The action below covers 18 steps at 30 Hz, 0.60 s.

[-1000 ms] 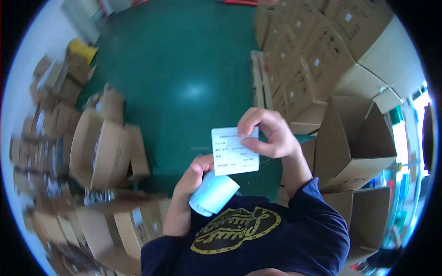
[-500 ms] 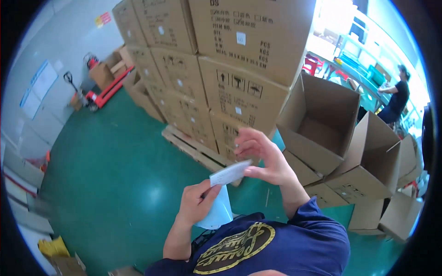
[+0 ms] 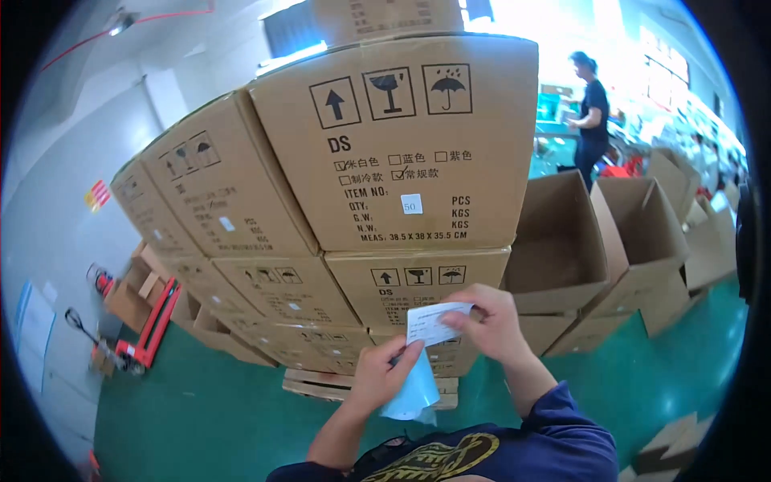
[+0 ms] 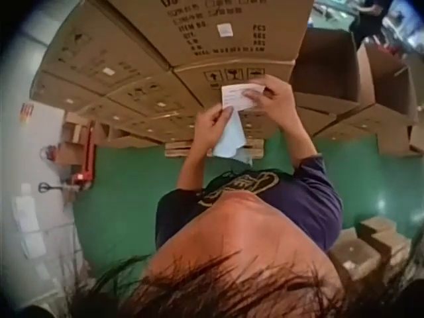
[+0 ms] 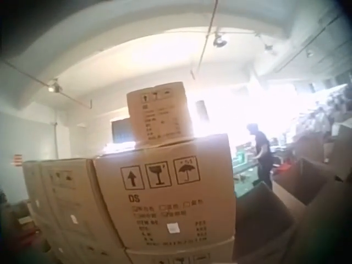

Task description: The recorder is weighing small packets, organizing them into containers, and applying shipping labels to large cardboard boxes.

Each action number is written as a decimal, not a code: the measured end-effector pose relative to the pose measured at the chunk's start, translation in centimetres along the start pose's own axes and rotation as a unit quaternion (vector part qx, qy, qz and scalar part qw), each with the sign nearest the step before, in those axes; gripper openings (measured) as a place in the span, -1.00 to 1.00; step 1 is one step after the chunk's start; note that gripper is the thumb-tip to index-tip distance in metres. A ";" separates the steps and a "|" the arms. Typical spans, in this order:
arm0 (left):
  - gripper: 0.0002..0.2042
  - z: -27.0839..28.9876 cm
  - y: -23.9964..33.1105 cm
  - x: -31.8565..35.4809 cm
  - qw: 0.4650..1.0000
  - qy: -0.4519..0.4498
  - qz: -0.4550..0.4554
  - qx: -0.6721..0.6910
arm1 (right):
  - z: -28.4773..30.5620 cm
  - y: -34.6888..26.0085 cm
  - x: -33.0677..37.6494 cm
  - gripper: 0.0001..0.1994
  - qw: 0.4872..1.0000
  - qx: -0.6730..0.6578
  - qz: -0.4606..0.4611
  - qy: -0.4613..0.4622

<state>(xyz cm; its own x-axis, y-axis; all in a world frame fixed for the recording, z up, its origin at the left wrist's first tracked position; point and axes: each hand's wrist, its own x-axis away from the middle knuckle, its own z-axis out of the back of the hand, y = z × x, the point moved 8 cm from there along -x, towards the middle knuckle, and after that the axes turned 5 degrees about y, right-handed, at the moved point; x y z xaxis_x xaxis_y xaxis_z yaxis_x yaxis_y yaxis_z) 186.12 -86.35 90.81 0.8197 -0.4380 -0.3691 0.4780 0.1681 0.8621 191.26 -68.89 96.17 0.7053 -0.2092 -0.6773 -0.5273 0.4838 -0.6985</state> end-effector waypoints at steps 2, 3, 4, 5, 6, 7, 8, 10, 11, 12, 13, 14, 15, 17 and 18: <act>-0.83 0.1 0.1 -1.8 0.998 -0.034 -0.044 0.004 | 0.2 0.0 -0.4 -0.91 0.998 -0.033 0.030 0.036; -0.83 -0.1 -0.3 -2.4 0.997 -0.058 -0.040 0.011 | 0.3 -0.1 -0.1 -0.92 0.997 -0.047 0.042 0.054; -0.82 -0.3 -0.4 -3.0 0.996 -0.078 -0.042 0.020 | 0.2 0.0 0.0 -0.92 0.997 -0.039 0.028 0.066; -0.80 -0.5 -0.4 -3.6 0.994 -0.094 -0.045 0.030 | 0.3 0.1 0.2 -0.92 0.995 -0.033 0.010 0.092; -0.79 -0.8 -0.4 -4.1 0.992 -0.110 -0.047 0.040 | 0.4 0.3 0.5 -0.93 0.993 -0.028 -0.008 0.116; -0.79 -1.5 -1.1 -4.4 0.990 -0.129 -0.039 0.049 | 0.4 0.8 1.1 -0.93 0.990 -0.017 -0.030 0.139; -0.77 -2.0 -1.4 -4.8 0.988 -0.137 -0.021 0.061 | 0.5 0.7 1.4 -0.93 0.989 -0.012 -0.042 0.144; -0.74 -2.9 -2.1 -5.1 0.985 -0.150 0.016 0.081 | 2.0 -0.2 1.8 -0.91 0.971 0.115 -0.037 0.207; -0.74 -3.0 -2.6 -5.2 0.984 -0.158 0.022 0.084 | 2.6 0.1 1.8 -0.91 0.970 0.119 -0.046 0.209; -0.74 -3.5 -3.5 -5.4 0.974 -0.191 0.040 0.113 | 4.6 0.8 2.0 -0.89 0.958 0.074 -0.072 0.267; -0.73 -4.0 -4.3 -5.7 0.963 -0.222 0.058 0.142 | 6.5 1.6 2.2 -0.86 0.941 0.027 -0.096 0.323; -0.72 -4.6 -5.0 -5.8 0.950 -0.250 0.076 0.170 | 7.5 1.9 1.8 -0.86 0.941 0.031 -0.098 0.323; -0.72 -4.6 -5.7 -5.9 0.950 -0.249 0.079 0.170 | 8.0 2.2 1.2 -0.84 0.946 0.029 -0.096 0.309; -0.75 -4.6 -6.2 -6.3 0.955 -0.231 0.037 0.182 | 9.0 2.5 -0.1 -0.81 0.955 0.027 -0.090 0.280; -0.76 -4.6 -6.2 -6.6 0.957 -0.222 0.014 0.188 | 9.5 2.5 -0.7 -0.81 0.956 0.028 -0.090 0.278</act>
<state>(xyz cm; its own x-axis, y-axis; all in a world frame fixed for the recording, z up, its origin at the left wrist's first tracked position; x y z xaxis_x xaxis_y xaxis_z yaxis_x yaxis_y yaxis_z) 179.23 -80.45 86.34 0.5757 -0.7841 -0.2318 0.2417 -0.1076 0.9644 193.94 -59.45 97.04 0.4128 -0.7050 -0.5767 -0.3835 0.4397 -0.8121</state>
